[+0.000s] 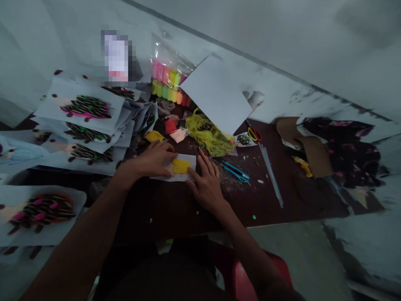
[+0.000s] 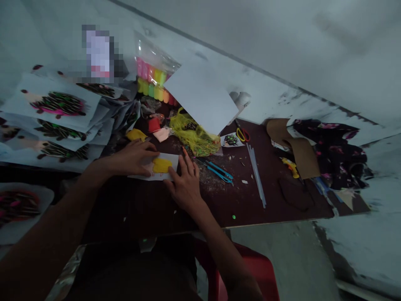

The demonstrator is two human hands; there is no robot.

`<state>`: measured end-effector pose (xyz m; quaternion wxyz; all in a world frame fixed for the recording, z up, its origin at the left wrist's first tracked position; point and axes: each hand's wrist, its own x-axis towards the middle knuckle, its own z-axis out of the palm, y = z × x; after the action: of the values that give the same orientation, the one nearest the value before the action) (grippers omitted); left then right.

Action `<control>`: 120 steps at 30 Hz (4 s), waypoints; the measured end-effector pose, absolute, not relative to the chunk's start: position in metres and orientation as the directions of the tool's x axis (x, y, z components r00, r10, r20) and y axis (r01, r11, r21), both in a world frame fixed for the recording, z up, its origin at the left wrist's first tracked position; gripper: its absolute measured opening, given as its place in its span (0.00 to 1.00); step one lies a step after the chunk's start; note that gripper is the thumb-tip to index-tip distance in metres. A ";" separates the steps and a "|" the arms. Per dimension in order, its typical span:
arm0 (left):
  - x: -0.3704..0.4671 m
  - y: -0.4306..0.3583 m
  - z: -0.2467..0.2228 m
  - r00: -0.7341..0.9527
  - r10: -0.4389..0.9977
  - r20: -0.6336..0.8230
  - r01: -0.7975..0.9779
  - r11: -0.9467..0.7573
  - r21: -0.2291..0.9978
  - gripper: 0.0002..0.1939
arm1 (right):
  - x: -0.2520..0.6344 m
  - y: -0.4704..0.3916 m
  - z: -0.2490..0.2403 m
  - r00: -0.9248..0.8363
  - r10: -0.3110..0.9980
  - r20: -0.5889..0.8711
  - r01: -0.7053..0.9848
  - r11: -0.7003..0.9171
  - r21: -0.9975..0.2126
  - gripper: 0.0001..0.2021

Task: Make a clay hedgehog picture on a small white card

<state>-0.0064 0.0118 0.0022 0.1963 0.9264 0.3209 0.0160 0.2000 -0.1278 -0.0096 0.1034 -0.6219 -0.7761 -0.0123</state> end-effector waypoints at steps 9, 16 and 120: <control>-0.005 0.012 0.001 0.791 0.603 -0.103 0.594 -0.715 0.368 0.30 | 0.199 -0.125 -0.011 -0.190 0.966 0.175 0.970 0.213 -0.118 0.19; -0.005 0.012 0.001 0.788 0.609 -0.095 0.598 -0.718 0.357 0.30 | 0.193 -0.122 -0.011 -0.183 0.971 0.153 0.974 0.200 -0.104 0.21; -0.008 0.042 -0.033 0.659 0.719 0.222 0.600 -0.680 0.420 0.14 | 0.196 -0.081 -0.007 -0.532 0.832 0.157 0.809 0.554 -0.196 0.17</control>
<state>-0.0077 0.0417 -0.0331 0.1572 0.8972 0.3675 0.1879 0.1955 -0.0814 -0.0070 0.1163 -0.4694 -0.8739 0.0497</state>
